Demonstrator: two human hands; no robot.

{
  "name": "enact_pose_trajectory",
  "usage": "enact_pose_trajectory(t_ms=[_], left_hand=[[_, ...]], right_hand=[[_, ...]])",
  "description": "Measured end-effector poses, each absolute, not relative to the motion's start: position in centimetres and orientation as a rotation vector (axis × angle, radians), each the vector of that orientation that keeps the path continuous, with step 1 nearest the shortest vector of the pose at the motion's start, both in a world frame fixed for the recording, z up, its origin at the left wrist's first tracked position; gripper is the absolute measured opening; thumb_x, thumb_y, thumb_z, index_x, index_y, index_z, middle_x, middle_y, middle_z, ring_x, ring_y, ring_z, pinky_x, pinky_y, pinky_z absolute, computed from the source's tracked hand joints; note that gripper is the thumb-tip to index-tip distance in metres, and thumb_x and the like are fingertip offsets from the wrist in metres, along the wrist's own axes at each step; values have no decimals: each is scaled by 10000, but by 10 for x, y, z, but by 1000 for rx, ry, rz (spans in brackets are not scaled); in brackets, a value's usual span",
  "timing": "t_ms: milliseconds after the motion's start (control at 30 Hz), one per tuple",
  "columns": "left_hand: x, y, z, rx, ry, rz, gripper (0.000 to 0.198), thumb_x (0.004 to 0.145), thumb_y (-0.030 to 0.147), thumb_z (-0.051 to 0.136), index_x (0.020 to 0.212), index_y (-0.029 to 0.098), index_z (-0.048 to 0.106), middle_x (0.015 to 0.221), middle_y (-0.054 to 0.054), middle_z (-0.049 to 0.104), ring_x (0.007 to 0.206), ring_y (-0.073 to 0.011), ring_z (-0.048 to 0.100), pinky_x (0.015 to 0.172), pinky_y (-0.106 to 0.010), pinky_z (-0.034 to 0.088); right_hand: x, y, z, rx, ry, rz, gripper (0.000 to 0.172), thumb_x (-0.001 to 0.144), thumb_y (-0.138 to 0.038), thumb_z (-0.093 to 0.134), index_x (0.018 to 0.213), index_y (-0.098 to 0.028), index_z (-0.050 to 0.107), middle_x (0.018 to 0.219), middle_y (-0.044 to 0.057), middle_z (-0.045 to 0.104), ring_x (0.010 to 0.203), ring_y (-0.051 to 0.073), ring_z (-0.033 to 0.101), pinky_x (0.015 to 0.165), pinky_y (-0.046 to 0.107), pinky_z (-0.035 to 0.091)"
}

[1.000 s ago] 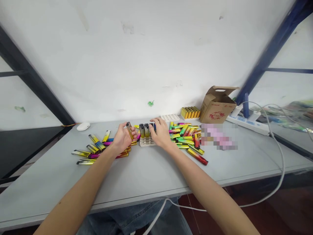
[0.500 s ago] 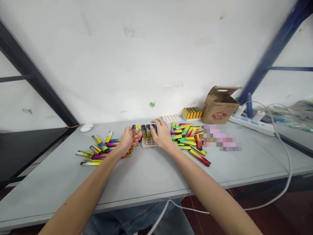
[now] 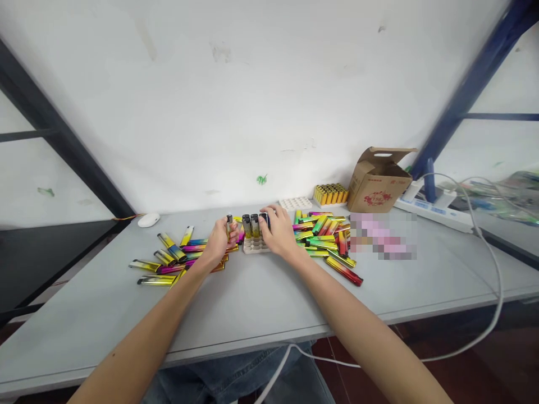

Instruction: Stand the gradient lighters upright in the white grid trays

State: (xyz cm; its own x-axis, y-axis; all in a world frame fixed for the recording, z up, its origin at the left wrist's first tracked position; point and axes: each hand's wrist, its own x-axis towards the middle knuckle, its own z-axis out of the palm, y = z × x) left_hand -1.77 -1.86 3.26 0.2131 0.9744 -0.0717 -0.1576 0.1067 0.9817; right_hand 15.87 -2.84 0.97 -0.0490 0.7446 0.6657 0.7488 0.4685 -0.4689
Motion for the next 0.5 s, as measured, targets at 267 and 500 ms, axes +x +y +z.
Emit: enact_pose_trajectory(t_ms=[267,500], left_hand=[[-17,-26,36,1093,847,1039,423,964,476,280,668,204,412,545,37,346,429,-104,336,376,-187,307],[-14,-30,37,1201,708,1231,477,959,581,320,778,191,527,655,-4,462,597,-156,515,567,-289,472]], right_hand=[[157,-25,7,-1274,-1789,-22,302,965,-323,417,1147,-174,606,1197,130,588,1147,258,501,1024,424,394],[156,-27,11,-1304,-1635,-138,288,954,-299,436,1103,-170,646,1209,123,613,1289,280,400,1112,461,303]])
